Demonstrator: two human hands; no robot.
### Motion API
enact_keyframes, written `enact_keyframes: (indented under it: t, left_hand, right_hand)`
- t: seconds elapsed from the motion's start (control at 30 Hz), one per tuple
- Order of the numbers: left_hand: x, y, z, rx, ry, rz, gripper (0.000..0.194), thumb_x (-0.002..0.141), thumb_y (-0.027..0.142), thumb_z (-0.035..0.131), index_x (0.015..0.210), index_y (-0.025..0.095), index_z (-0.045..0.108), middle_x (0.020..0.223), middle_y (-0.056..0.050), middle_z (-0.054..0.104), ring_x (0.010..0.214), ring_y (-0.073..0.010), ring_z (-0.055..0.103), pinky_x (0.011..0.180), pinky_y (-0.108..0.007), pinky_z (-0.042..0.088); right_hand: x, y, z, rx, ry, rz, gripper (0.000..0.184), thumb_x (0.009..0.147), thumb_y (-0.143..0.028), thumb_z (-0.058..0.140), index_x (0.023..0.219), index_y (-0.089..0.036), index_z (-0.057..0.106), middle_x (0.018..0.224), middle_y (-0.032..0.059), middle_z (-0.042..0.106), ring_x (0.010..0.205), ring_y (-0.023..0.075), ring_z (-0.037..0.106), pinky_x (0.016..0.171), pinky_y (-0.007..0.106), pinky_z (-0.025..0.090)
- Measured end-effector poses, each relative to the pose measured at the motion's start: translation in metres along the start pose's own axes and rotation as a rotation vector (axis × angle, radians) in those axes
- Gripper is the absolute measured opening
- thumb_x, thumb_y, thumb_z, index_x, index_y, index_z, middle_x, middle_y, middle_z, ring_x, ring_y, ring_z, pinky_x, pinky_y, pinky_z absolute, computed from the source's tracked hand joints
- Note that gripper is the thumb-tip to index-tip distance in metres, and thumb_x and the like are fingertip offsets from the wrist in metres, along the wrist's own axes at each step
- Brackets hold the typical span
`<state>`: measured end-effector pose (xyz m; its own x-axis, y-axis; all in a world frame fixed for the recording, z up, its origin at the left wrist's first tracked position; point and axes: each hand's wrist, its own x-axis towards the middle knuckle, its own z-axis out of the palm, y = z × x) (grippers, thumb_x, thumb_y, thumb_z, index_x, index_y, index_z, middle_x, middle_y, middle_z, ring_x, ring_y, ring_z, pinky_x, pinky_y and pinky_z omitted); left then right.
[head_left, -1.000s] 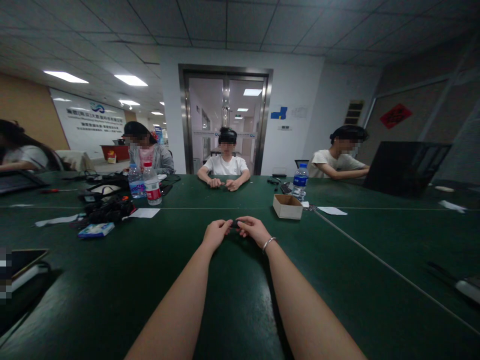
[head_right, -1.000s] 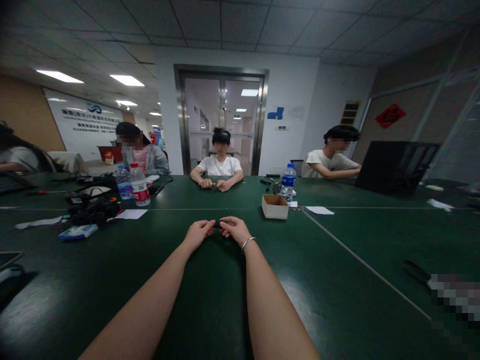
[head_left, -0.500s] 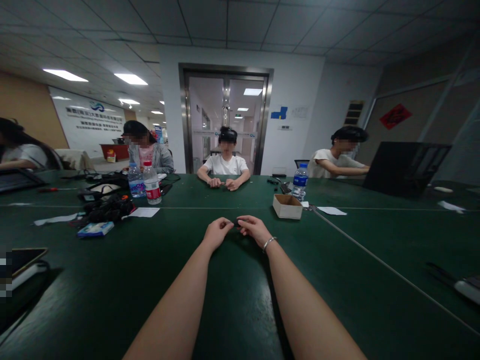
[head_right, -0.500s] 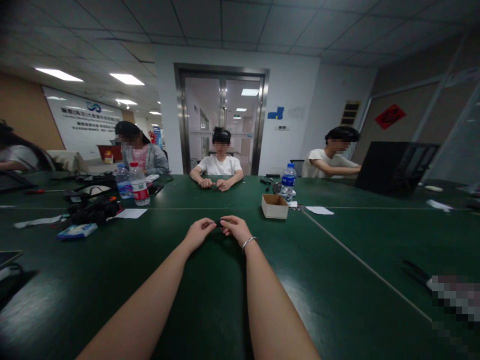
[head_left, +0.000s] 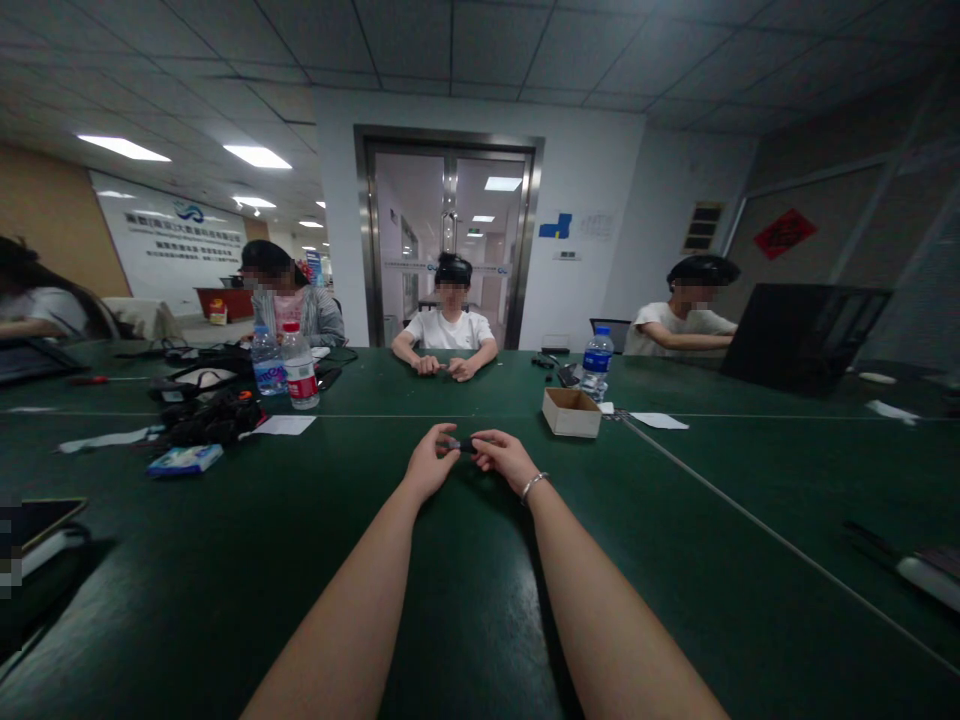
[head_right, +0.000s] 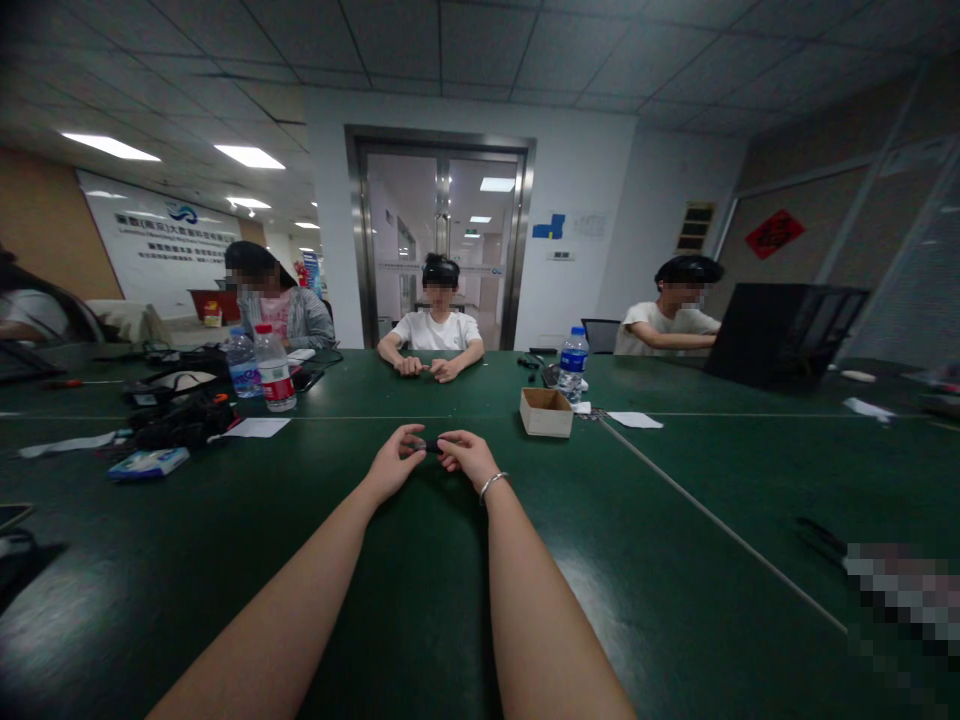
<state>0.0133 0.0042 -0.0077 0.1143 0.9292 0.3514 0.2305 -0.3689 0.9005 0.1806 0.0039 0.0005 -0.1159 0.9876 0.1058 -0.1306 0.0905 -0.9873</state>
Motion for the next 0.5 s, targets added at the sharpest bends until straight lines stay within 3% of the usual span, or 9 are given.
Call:
enact_keyframes:
  t: [0.1,0.17,0.23,0.3,0.4,0.5]
  left_hand:
    - [0.000,0.002,0.000,-0.021,0.010,-0.063,0.044,0.071,0.034,0.062,0.111,0.019,0.051,0.101,-0.008,0.058,0.079,-0.0154,0.058,0.071,-0.027,0.045]
    - [0.001,0.000,0.000,-0.010,-0.017,-0.130,0.039,0.078,0.044,0.050,0.106,0.017,0.054,0.088,-0.007,0.061,0.068,-0.0142,0.057,0.064,-0.026,0.045]
    - [0.002,-0.003,0.000,0.016,-0.025,-0.126,0.036,0.082,0.045,0.043,0.103,0.017,0.055,0.075,-0.004,0.060,0.063,-0.0136,0.056,0.062,-0.025,0.044]
    - [0.004,-0.006,0.001,0.036,0.009,-0.055,0.033,0.079,0.037,0.051,0.105,0.018,0.054,0.077,-0.004,0.060,0.069,-0.0136,0.056,0.066,-0.025,0.043]
    - [0.005,-0.010,0.002,0.020,0.051,-0.021,0.044,0.071,0.032,0.062,0.111,0.020,0.050,0.094,-0.006,0.060,0.078,-0.0142,0.057,0.071,-0.025,0.043]
    - [0.005,-0.011,0.002,-0.003,-0.016,-0.088,0.040,0.078,0.043,0.050,0.110,0.018,0.051,0.082,-0.005,0.061,0.069,-0.0146,0.057,0.067,-0.027,0.044]
  right_hand:
    - [0.000,0.000,0.000,-0.002,-0.005,0.007,0.024,0.069,-0.020,0.071,0.088,-0.010,0.061,0.057,0.0023,0.062,0.043,0.0067,0.054,0.041,0.014,0.044]
    - [0.000,0.000,0.000,-0.014,-0.009,0.010,0.024,0.069,-0.019,0.070,0.089,-0.010,0.061,0.058,0.0024,0.063,0.043,0.0067,0.054,0.041,0.014,0.044]
    - [0.000,-0.001,0.000,-0.019,-0.015,0.012,0.024,0.069,-0.018,0.070,0.090,-0.010,0.061,0.058,0.0025,0.063,0.044,0.0068,0.055,0.041,0.014,0.045]
    - [-0.001,-0.001,0.000,-0.017,-0.014,0.011,0.022,0.070,-0.017,0.069,0.089,-0.011,0.061,0.058,0.0024,0.063,0.044,0.0069,0.055,0.041,0.014,0.044]
    - [-0.001,-0.002,0.000,-0.010,-0.007,0.010,0.020,0.070,-0.016,0.068,0.089,-0.011,0.061,0.058,0.0020,0.062,0.044,0.0068,0.054,0.041,0.013,0.044]
    - [-0.001,-0.002,0.000,-0.011,-0.022,0.013,0.020,0.070,-0.016,0.069,0.088,-0.012,0.062,0.058,0.0019,0.062,0.045,0.0069,0.055,0.041,0.014,0.045]
